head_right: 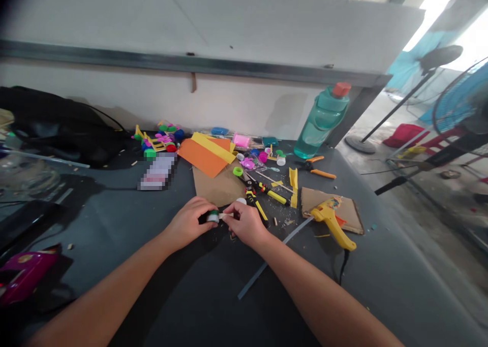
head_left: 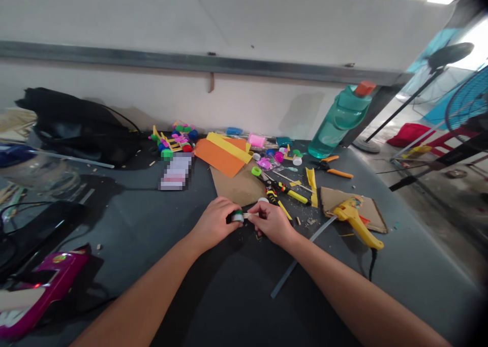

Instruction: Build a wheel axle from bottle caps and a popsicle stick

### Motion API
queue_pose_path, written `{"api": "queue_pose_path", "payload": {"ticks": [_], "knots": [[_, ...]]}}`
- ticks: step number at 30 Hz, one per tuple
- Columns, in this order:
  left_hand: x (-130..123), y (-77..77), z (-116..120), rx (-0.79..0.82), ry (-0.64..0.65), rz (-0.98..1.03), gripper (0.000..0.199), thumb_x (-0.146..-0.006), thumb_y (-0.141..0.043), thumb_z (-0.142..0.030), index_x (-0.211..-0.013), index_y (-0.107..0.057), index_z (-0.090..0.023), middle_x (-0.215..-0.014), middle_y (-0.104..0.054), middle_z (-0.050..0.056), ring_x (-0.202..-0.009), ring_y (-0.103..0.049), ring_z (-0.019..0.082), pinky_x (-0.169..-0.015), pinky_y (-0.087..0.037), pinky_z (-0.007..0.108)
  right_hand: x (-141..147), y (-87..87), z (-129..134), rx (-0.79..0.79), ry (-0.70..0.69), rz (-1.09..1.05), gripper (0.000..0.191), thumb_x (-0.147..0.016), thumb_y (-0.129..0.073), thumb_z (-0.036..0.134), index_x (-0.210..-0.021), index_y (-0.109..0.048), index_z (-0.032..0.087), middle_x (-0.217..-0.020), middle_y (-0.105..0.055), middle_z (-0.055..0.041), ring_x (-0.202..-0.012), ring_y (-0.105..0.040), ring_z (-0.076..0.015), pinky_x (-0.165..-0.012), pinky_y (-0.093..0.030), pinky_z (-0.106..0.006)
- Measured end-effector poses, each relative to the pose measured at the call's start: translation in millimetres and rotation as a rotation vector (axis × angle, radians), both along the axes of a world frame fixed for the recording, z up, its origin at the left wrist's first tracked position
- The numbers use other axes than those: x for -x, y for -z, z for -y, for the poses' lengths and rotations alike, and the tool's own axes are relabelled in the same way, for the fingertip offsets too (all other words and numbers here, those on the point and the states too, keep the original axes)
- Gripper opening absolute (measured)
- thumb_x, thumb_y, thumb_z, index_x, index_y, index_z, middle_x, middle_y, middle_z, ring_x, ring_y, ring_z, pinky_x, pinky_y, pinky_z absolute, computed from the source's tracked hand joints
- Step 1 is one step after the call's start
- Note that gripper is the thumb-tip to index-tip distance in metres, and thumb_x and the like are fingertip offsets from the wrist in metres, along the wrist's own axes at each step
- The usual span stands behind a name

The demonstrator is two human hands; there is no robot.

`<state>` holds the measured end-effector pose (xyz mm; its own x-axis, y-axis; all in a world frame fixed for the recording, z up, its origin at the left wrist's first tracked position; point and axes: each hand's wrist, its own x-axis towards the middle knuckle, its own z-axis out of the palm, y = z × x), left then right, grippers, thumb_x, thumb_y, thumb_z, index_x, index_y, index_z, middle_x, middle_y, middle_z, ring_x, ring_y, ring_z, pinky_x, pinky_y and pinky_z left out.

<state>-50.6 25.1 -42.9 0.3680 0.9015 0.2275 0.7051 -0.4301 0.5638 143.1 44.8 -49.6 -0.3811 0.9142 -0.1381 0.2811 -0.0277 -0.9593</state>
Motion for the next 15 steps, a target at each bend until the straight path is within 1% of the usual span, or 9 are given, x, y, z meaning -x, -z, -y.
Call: {"api": "queue_pose_path", "payload": {"ticks": [15], "knots": [[-1.3,-2.2,0.4,0.008,-0.01,-0.019,0.028,-0.073,-0.075,-0.027,-0.097,-0.065,-0.018,-0.092,-0.067,0.004,-0.094,-0.054,0.022,-0.084,-0.044,0.036,0.0,-0.8,-0.4,0.021,-0.016,0.001,0.008,-0.077,-0.06,0.026,-0.079,-0.057,0.019,-0.046,-0.051,0.0068,-0.037,-0.05,-0.0091,-0.039,-0.04,-0.02]]}}
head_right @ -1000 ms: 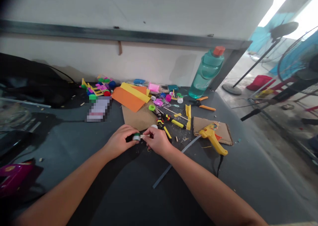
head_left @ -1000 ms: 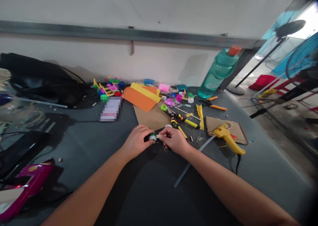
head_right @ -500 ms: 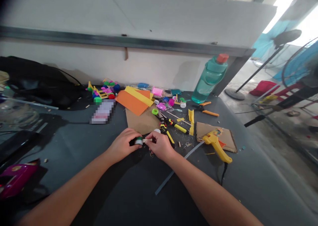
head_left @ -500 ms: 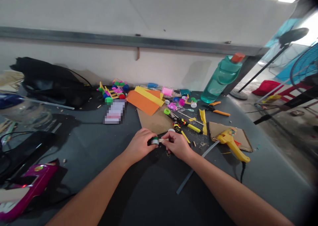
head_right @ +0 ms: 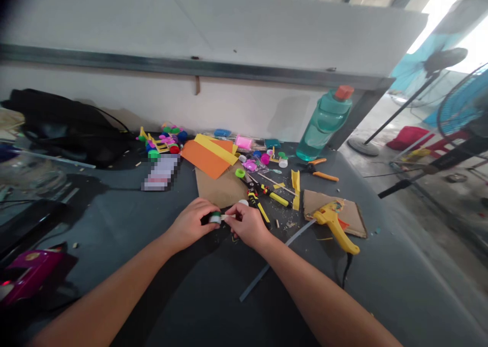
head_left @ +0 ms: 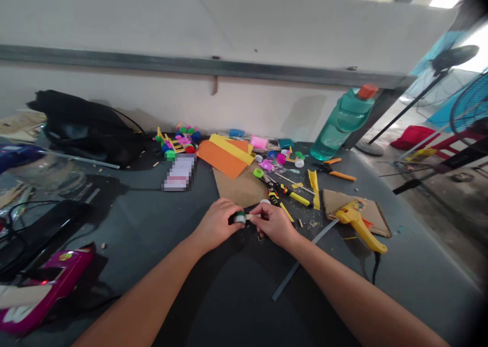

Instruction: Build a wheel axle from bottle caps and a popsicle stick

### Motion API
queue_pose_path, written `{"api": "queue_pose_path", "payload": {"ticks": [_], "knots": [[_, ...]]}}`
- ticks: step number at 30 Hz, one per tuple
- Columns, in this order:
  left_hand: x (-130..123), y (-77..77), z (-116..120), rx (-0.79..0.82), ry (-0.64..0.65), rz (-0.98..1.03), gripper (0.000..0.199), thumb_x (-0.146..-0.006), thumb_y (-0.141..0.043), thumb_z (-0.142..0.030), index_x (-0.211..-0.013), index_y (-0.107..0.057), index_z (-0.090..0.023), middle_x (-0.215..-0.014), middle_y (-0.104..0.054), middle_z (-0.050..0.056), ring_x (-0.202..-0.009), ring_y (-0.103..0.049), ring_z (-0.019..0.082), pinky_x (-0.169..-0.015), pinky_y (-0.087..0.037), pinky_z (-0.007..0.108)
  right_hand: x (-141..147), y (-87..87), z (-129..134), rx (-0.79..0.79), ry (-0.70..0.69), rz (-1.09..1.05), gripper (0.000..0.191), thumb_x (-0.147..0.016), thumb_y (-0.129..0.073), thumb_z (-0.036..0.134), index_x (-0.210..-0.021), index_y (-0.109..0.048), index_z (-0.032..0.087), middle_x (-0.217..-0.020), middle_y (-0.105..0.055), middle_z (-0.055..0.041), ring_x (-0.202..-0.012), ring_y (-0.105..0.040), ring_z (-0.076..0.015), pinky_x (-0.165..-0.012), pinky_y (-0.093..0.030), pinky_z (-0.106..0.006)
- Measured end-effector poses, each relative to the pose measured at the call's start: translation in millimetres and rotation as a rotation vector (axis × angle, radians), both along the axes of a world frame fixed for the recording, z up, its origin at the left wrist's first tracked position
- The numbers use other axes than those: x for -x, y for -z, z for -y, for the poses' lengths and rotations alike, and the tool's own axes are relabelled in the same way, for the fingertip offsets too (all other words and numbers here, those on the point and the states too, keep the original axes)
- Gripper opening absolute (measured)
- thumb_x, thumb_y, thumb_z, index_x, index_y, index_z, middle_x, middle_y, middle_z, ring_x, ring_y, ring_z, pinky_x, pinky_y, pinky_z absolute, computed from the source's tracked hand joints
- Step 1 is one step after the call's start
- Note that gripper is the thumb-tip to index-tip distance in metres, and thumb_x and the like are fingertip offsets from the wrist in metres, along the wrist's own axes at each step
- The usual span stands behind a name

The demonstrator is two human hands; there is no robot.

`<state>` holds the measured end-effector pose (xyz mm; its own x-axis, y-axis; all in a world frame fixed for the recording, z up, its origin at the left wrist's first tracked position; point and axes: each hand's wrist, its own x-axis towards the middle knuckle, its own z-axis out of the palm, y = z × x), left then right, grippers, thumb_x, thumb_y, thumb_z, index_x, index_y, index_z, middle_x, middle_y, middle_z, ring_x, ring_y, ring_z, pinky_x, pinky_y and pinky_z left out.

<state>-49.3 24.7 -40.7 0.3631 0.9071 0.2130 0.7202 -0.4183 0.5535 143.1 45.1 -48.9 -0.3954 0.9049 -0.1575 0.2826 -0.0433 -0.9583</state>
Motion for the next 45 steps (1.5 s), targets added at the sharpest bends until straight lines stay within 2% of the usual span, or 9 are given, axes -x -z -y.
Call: {"api": "queue_pose_path", "payload": {"ticks": [45], "knots": [[2.7,6.2,-1.8,-0.041,0.011,0.019,0.027,-0.075,-0.073,-0.03,-0.1,-0.067,-0.022,-0.095,-0.07,0.003,-0.096,-0.057,0.023,-0.086,-0.046,0.04,0.8,1.3,-0.6,0.024,-0.005,-0.021,0.009,-0.077,-0.059,0.027,-0.08,-0.057,0.019,-0.046,-0.051,0.007,-0.037,-0.051,-0.0085,-0.038,-0.041,-0.018]]}}
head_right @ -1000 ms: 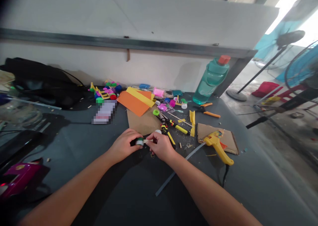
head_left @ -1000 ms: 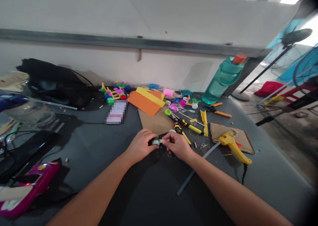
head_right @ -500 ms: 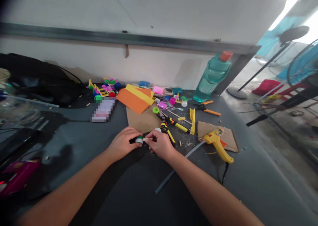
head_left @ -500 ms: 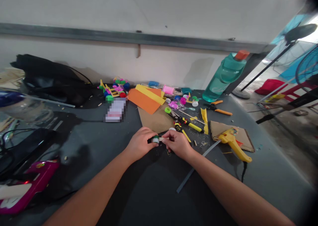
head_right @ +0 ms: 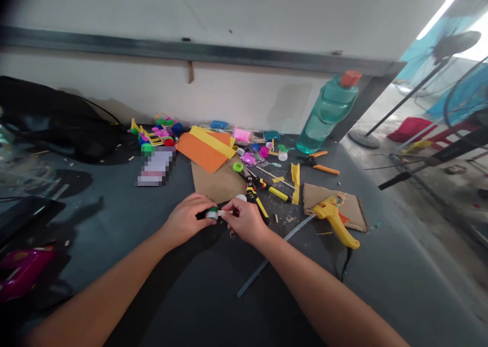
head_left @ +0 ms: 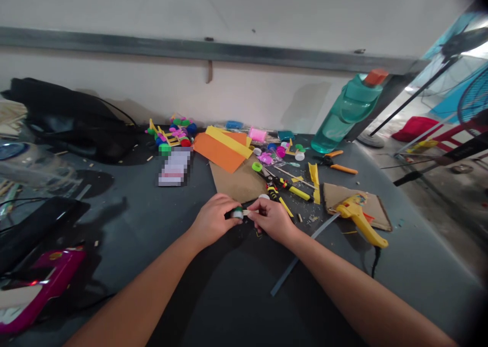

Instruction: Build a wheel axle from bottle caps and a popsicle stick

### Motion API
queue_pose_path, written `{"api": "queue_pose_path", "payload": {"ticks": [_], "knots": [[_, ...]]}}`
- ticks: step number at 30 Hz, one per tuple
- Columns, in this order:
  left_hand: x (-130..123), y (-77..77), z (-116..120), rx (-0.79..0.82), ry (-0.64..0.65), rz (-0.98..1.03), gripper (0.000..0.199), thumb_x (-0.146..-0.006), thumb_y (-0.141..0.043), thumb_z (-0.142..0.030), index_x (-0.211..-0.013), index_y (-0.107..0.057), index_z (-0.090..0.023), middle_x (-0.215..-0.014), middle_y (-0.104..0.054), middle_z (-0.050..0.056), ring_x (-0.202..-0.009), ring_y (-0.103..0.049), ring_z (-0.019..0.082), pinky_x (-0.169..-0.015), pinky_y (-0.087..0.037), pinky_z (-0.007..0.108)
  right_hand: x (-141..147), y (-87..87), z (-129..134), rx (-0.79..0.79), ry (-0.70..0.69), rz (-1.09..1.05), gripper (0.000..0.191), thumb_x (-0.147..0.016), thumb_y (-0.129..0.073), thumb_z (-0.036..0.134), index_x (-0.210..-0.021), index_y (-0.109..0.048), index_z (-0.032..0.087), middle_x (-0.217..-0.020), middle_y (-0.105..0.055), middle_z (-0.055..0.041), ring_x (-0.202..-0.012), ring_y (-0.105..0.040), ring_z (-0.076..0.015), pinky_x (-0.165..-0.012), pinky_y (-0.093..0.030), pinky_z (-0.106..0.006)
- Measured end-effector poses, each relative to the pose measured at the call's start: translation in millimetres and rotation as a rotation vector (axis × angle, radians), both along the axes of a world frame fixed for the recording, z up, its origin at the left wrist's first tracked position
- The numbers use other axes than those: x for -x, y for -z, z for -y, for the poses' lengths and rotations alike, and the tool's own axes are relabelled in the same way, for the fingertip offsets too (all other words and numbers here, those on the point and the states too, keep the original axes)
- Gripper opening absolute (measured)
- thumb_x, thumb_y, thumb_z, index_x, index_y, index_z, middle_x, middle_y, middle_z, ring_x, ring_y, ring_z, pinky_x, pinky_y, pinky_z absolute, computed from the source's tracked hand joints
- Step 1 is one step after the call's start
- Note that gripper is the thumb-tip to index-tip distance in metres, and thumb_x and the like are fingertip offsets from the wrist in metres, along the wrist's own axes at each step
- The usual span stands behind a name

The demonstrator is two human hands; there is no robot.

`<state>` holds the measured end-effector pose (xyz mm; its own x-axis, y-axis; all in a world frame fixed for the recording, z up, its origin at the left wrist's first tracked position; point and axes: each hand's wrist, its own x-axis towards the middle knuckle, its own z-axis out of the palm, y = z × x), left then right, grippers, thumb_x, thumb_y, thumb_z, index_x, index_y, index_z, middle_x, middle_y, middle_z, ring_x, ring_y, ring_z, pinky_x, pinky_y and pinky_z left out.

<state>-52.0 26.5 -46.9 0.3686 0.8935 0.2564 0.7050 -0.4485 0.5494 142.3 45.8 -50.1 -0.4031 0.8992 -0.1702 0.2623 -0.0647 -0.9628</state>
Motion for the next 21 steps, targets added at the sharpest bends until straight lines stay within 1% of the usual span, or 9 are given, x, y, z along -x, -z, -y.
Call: {"api": "queue_pose_path", "payload": {"ticks": [9,15,21], "knots": [[0.0,-2.9,-0.4,0.006,0.006,-0.014,0.027,-0.075,-0.073,-0.03,-0.099,-0.066,-0.022,-0.095,-0.07,0.003,-0.096,-0.057,0.023,-0.086,-0.046,0.039,-0.8,-0.3,0.0,-0.013,0.003,0.019,0.01,-0.076,-0.06,0.027,-0.081,-0.058,0.018,-0.048,-0.052,0.0067,-0.038,-0.052,-0.0082,-0.039,-0.042,-0.018],[-0.8,-4.5,-0.1,0.049,-0.011,0.007,0.026,-0.074,-0.072,-0.029,-0.098,-0.066,-0.021,-0.095,-0.068,0.004,-0.097,-0.055,0.023,-0.085,-0.046,0.038,-2.8,0.4,1.2,-0.064,-0.009,0.014,0.011,-0.078,-0.059,0.027,-0.084,-0.057,0.019,-0.05,-0.052,0.0066,-0.04,-0.052,-0.0088,-0.04,-0.043,-0.019],[-1.8,-4.2,1.3,0.063,-0.026,0.021,0.028,-0.073,-0.074,-0.03,-0.098,-0.065,-0.02,-0.094,-0.067,0.004,-0.097,-0.055,0.022,-0.086,-0.045,0.037,-3.1,0.5,2.1,-0.132,-0.009,0.027,0.014,-0.077,-0.06,0.027,-0.089,-0.059,0.02,-0.065,-0.058,0.0026,-0.047,-0.054,-0.0092,-0.044,-0.045,-0.021]]}}
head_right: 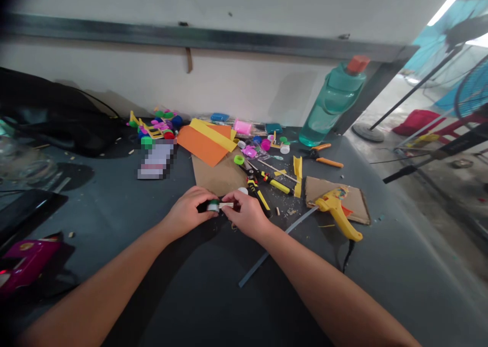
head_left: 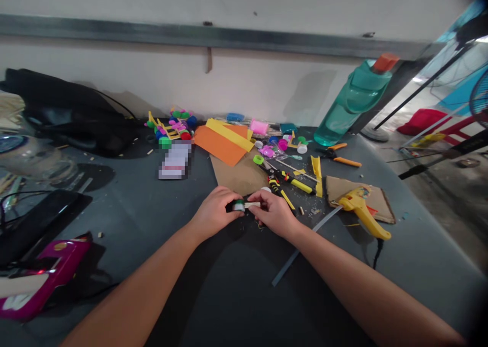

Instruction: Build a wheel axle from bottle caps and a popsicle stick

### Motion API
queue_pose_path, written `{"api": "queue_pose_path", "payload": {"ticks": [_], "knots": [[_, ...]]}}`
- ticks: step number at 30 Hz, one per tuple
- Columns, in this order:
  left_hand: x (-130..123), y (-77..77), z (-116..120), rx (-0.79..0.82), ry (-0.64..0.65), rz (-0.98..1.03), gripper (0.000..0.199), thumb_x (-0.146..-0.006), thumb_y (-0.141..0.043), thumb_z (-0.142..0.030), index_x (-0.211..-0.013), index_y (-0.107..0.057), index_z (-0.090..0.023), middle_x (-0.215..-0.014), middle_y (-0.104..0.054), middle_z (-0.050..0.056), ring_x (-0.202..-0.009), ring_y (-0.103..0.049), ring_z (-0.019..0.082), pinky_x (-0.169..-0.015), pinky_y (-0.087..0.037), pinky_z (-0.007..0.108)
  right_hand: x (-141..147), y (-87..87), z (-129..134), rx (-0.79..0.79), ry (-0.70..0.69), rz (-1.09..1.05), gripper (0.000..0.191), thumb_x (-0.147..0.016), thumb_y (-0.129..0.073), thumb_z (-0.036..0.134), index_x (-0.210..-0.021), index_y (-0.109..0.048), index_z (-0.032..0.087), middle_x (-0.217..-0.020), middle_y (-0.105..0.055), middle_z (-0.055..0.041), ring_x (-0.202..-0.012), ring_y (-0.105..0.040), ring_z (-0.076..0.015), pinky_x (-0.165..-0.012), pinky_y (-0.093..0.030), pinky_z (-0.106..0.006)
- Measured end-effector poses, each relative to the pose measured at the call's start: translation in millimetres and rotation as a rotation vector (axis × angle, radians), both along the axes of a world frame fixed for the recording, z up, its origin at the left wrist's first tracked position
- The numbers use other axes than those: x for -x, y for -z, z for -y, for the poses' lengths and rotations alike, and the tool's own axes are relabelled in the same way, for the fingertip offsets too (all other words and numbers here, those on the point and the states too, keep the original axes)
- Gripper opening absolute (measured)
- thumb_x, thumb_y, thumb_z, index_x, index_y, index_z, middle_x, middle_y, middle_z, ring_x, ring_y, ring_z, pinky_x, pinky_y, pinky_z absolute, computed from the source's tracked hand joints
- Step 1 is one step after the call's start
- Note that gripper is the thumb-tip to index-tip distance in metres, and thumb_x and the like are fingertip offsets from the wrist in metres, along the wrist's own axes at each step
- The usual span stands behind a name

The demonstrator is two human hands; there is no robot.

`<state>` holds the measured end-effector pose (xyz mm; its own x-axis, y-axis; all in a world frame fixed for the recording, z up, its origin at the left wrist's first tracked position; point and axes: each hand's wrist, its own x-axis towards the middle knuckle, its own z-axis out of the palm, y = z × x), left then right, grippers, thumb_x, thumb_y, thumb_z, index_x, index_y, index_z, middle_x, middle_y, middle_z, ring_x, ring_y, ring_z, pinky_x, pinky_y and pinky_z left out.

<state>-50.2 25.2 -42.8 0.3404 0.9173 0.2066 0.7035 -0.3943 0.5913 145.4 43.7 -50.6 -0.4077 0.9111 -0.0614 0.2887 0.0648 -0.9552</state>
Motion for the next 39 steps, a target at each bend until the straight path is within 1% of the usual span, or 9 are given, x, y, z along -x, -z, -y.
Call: {"api": "queue_pose_path", "payload": {"ticks": [6,9,12,16,21,29,34,36,39], "knots": [[-0.9,-1.8,0.8,0.012,-0.01,0.022,0.026,-0.075,-0.072,-0.03,-0.098,-0.065,-0.021,-0.093,-0.067,0.003,-0.095,-0.055,0.023,-0.083,-0.046,0.038,-0.3,0.2,-0.3,-0.003,-0.013,-0.017,0.021,-0.076,-0.061,0.031,-0.094,-0.059,0.02,-0.077,-0.063,-0.0007,-0.051,-0.055,-0.0089,-0.046,-0.047,-0.022],[-0.9,-2.0,0.9,0.015,-0.014,0.03,0.025,-0.075,-0.072,-0.03,-0.098,-0.065,-0.021,-0.093,-0.067,0.003,-0.095,-0.055,0.022,-0.083,-0.046,0.037,-0.3,0.1,-0.2,-0.005,-0.009,-0.033,0.023,-0.074,-0.063,0.028,-0.094,-0.059,0.02,-0.08,-0.064,-0.0009,-0.053,-0.055,-0.0091,-0.047,-0.047,-0.022],[-0.8,-1.7,0.8,0.013,-0.02,0.033,0.025,-0.075,-0.072,-0.03,-0.098,-0.065,-0.022,-0.092,-0.067,0.003,-0.095,-0.056,0.022,-0.083,-0.046,0.038,-0.7,-0.7,0.2,-0.03,-0.002,-0.033,0.021,-0.071,-0.063,0.024,-0.091,-0.057,0.02,-0.077,-0.062,0.0004,-0.054,-0.054,-0.0087,-0.046,-0.045,-0.02],[-1.0,-1.3,0.6,0.024,-0.035,0.03,0.025,-0.074,-0.073,-0.028,-0.097,-0.065,-0.022,-0.093,-0.067,0.003,-0.095,-0.056,0.022,-0.083,-0.046,0.038,-1.8,-2.1,0.1,-0.053,0.031,0.013,0.011,-0.072,-0.062,0.024,-0.081,-0.057,0.02,-0.065,-0.057,0.0033,-0.049,-0.051,-0.0083,-0.045,-0.041,-0.02],[-0.9,-0.5,0.5,0.01,-0.017,0.029,0.026,-0.074,-0.073,-0.03,-0.097,-0.065,-0.022,-0.094,-0.067,0.003,-0.095,-0.056,0.022,-0.084,-0.046,0.038,-1.8,-1.5,-0.1,0.002,0.046,0.016,0.009,-0.075,-0.06,0.027,-0.079,-0.058,0.02,-0.055,-0.055,0.0043,-0.046,-0.053,-0.0105,-0.045,-0.042,-0.022],[-1.5,0.9,1.5,0.002,-0.015,0.02,0.027,-0.075,-0.072,-0.031,-0.099,-0.065,-0.022,-0.094,-0.067,0.004,-0.097,-0.054,0.023,-0.084,-0.046,0.039,-2.0,0.6,-1.5,-0.009,0.051,0.044,0.009,-0.076,-0.062,0.028,-0.079,-0.059,0.02,-0.053,-0.056,0.0044,-0.045,-0.054,-0.0111,-0.045,-0.043,-0.022],[-3.2,0.4,4.6,-0.069,-0.001,-0.021,0.031,-0.076,-0.072,-0.034,-0.104,-0.065,-0.023,-0.096,-0.066,0.004,-0.098,-0.053,0.023,-0.087,-0.045,0.039,-1.7,-1.7,-0.6,-0.028,0.044,0.042,0.006,-0.075,-0.062,0.025,-0.077,-0.058,0.021,-0.053,-0.055,0.005,-0.048,-0.055,-0.0111,-0.047,-0.041,-0.022],[-4.0,-0.2,6.2,-0.098,-0.021,-0.063,0.031,-0.076,-0.072,-0.035,-0.104,-0.066,-0.023,-0.098,-0.062,0.004,-0.097,-0.053,0.023,-0.088,-0.045,0.04,-1.4,-1.9,-0.2,-0.035,0.036,0.039,0.006,-0.075,-0.063,0.025,-0.077,-0.058,0.021,-0.053,-0.055,0.0048,-0.049,-0.055,-0.0111,-0.048,-0.041,-0.022],[-5.3,-1.0,8.4,-0.054,-0.062,-0.069,0.03,-0.078,-0.07,-0.032,-0.107,-0.065,-0.024,-0.099,-0.057,0.004,-0.094,-0.055,0.021,-0.085,-0.046,0.036,-0.9,-1.2,-0.5,-0.032,0.036,0.032,0.007,-0.075,-0.063,0.026,-0.077,-0.058,0.021,-0.054,-0.056,0.0045,-0.049,-0.055,-0.0113,-0.048,-0.041,-0.023]]}}
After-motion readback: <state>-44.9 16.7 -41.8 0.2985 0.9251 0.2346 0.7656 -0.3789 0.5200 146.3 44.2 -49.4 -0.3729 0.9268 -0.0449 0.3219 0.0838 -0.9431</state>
